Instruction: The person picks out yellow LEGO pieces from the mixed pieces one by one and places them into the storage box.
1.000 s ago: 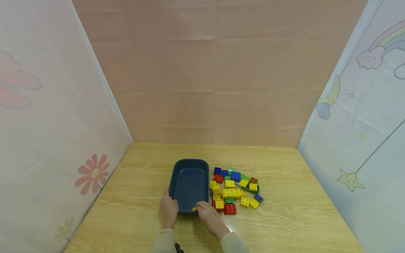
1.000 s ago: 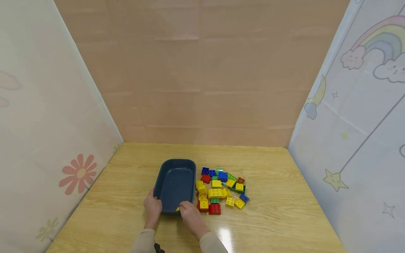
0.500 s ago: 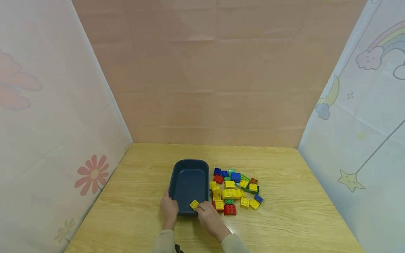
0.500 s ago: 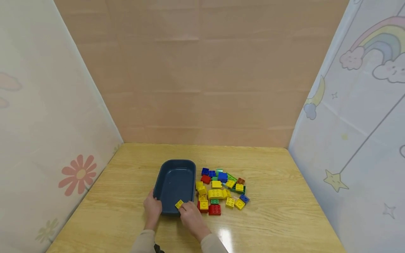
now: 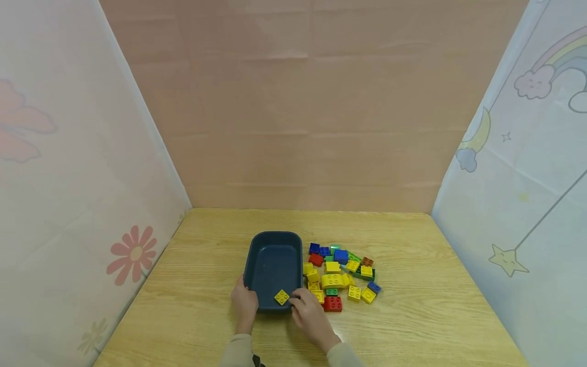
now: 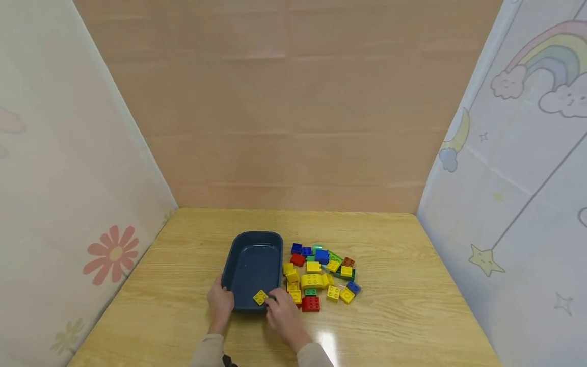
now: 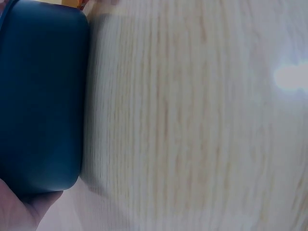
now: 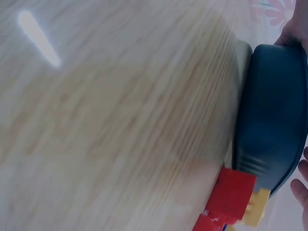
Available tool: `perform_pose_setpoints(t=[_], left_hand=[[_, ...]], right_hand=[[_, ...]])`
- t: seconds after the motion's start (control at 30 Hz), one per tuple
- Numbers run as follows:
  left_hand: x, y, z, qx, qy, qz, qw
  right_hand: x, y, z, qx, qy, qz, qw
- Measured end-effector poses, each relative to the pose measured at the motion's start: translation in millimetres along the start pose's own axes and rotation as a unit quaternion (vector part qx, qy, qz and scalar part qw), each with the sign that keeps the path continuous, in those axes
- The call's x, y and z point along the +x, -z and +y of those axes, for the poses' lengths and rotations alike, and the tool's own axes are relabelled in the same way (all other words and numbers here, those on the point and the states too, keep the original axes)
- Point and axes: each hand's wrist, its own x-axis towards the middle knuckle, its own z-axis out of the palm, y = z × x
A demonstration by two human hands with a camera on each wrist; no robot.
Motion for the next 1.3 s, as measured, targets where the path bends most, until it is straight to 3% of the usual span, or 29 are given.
perform_pose_setpoints(t=[0.47,0.73,1.3], left_hand=[[-0.4,2.0,-0.4,-0.003,-0.005,-0.006,1.0],[-2.1,2.7,-0.2,-0.011,-0.007,-0.025,0.9996],[-1.8,2.7,1.3,0.005,0.001,-0.016,0.9999]], right_hand=[[-10.0,3.8,14.5,-0.06,-0.083,0.043,0.9938],[-13.4,6.2,16.9,-0.066,-0.162,0.007,0.9845],[-20.1,2.1,20.6,-0.091,-0.197,-0.034,0.9757]])
